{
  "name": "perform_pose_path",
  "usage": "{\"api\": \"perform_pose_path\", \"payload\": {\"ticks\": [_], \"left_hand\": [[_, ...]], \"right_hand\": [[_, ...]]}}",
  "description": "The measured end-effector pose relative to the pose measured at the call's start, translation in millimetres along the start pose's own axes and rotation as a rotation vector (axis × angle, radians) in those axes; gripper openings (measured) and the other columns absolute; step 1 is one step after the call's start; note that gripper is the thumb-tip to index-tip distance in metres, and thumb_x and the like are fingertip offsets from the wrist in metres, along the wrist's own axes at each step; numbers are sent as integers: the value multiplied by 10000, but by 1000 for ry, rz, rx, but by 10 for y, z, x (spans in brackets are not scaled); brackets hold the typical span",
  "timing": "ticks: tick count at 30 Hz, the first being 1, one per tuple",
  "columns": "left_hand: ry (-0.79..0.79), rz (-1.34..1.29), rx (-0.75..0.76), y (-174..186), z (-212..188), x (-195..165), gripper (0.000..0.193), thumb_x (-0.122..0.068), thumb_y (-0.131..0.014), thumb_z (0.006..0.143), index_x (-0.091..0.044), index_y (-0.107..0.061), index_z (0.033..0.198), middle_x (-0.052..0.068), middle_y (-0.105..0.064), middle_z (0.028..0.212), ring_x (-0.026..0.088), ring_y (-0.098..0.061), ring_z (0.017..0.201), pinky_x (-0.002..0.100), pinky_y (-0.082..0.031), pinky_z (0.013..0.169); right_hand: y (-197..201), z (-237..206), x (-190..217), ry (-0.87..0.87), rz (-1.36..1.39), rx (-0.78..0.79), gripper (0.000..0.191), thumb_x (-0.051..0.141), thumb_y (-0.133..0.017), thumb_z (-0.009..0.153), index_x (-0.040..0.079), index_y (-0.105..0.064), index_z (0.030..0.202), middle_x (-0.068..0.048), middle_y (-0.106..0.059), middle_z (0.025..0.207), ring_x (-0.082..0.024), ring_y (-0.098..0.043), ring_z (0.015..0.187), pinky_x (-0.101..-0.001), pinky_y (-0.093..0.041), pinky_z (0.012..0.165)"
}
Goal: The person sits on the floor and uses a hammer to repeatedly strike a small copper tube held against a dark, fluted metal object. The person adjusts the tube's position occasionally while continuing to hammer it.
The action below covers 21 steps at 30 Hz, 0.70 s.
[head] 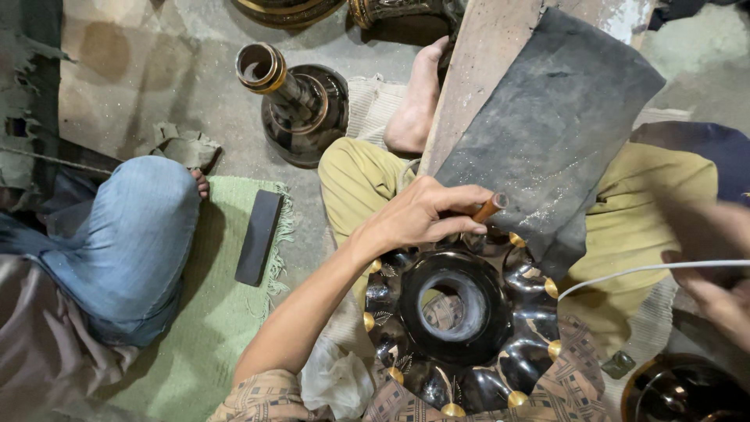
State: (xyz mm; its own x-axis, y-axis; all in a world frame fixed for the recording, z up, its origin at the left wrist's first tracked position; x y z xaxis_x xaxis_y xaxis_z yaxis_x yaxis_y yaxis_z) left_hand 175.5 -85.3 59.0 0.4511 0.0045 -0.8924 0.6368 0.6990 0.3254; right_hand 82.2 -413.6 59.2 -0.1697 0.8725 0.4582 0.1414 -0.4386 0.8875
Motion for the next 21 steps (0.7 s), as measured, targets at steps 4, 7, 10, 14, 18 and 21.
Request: {"api": "perform_pose_path", "payload": {"ticks": [4, 7, 10, 14, 18, 21], "left_hand": [[-62, 28, -2, 0, 10, -38, 383, -199, -774, 944, -89, -662, 1293, 108, -768, 1033, 230, -732, 743, 327, -553, 685], [-53, 21, 18, -19, 8, -29, 386, -194, -774, 946, -91, -667, 1303, 114, -771, 1053, 252, -733, 761, 335, -556, 697], [-46, 5, -16, -6, 19, -36, 378, -214, -775, 944, -100, -657, 1284, 98, -770, 1068, 214, -753, 746, 320, -564, 697], [51, 20, 30, -28, 11, 34, 390, -210, -785, 927, -84, -668, 1277, 87, -757, 908, 234, -716, 665, 344, -534, 646], [-34, 28, 24, -7, 12, -45, 369, -209, -780, 936, -85, -664, 1264, 92, -754, 982, 262, -722, 723, 346, -553, 680], [-67, 14, 20, -10, 17, -74, 369, -209, -769, 950, -92, -657, 1282, 87, -757, 1030, 274, -735, 770, 348, -557, 700]], "right_hand": [[-8, -14, -127, -120, 35, 5, 641, -48, -680, 803, 41, -553, 1425, -167, -669, 1159, -275, -692, 1012, -365, -577, 890], [-61, -56, -77, -111, 21, 50, 617, -41, -678, 817, 42, -562, 1417, -155, -673, 1140, -263, -694, 1003, -354, -577, 883], [-115, -87, -68, -120, 29, 83, 593, -34, -676, 831, 43, -572, 1409, -143, -677, 1121, -252, -695, 993, -343, -577, 877], [-79, -61, -121, -117, 98, -7, 561, -24, -673, 849, 44, -585, 1399, -127, -683, 1096, -236, -697, 981, -328, -577, 868], [-126, -36, -165, -115, 85, 24, 530, -15, -671, 867, 45, -598, 1389, -111, -688, 1071, -221, -699, 968, -314, -577, 859], [-84, -41, -194, -140, 95, 4, 507, -8, -669, 881, 46, -608, 1381, -99, -692, 1053, -210, -701, 958, -303, -578, 852]]}}
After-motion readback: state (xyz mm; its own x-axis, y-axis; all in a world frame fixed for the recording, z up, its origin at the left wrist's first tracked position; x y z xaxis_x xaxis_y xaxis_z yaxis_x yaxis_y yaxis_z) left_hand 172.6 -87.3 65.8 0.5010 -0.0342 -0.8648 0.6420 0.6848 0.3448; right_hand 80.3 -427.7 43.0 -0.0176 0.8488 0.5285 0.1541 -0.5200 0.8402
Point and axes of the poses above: each hand's wrist, its own z-axis towards the middle knuckle, its own y-axis out of the back of the hand, x = y × z, the point moved 9 cm from there along z, towards the middle knuckle
